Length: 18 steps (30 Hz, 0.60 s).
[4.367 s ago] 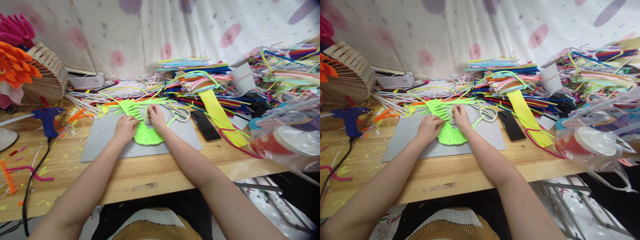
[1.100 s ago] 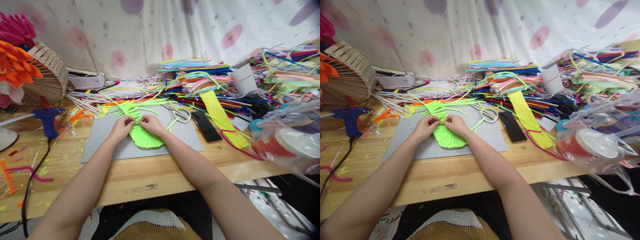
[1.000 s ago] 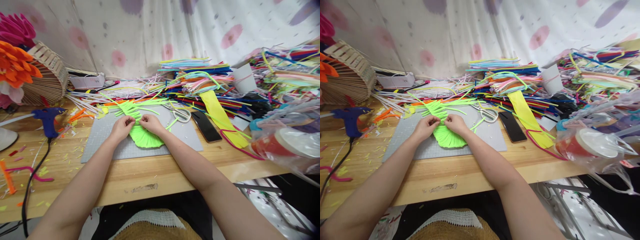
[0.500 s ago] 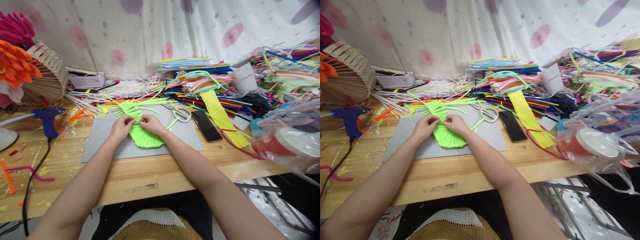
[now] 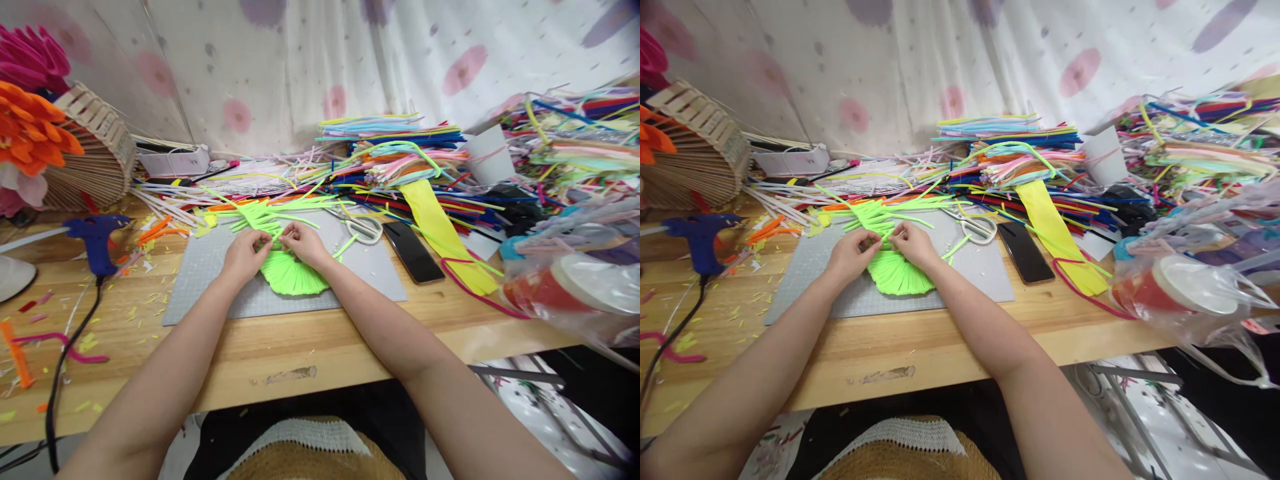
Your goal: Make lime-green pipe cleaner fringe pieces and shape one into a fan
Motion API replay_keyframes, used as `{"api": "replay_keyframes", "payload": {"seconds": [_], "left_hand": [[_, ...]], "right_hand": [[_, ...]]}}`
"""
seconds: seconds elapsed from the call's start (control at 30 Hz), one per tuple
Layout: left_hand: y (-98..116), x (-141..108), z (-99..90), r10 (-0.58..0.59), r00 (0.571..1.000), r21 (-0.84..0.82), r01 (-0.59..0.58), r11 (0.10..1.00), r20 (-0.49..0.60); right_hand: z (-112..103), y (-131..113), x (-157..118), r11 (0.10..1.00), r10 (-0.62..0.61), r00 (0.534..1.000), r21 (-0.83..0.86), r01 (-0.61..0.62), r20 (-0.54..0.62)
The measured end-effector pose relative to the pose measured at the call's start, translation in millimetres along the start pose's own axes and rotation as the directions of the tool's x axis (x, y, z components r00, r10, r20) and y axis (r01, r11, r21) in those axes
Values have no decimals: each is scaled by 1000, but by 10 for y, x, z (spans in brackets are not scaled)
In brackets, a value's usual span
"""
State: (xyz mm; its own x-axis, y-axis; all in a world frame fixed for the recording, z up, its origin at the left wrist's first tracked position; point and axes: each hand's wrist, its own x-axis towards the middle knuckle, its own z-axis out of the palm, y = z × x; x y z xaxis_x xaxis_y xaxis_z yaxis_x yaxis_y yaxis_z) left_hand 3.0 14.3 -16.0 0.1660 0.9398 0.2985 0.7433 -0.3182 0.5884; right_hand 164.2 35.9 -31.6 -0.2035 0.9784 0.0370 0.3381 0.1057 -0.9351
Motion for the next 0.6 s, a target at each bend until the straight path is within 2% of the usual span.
{"api": "replay_keyframes", "payload": {"seconds": [0.13,0.27,0.37,0.5,0.53,0.6], "left_hand": [[-19,0,16,95,996,25,-95,995,-2],[-15,-13,14,208,978,77,-208,975,14],[-1,-25,19,227,973,116,-229,967,29],[22,-31,35,227,971,143,-235,961,71],[26,-32,39,223,972,151,-231,961,69],[29,-33,45,218,975,169,-223,960,47]], "right_hand": [[-50,36,18,984,-30,993,177,10,113],[-56,16,40,994,-81,987,90,69,138],[-34,9,60,988,-148,984,49,143,102],[-21,-7,68,989,-109,990,86,118,-93],[-22,-16,68,991,-103,989,78,112,-105],[-26,-37,70,994,-109,993,18,110,-36]]}}
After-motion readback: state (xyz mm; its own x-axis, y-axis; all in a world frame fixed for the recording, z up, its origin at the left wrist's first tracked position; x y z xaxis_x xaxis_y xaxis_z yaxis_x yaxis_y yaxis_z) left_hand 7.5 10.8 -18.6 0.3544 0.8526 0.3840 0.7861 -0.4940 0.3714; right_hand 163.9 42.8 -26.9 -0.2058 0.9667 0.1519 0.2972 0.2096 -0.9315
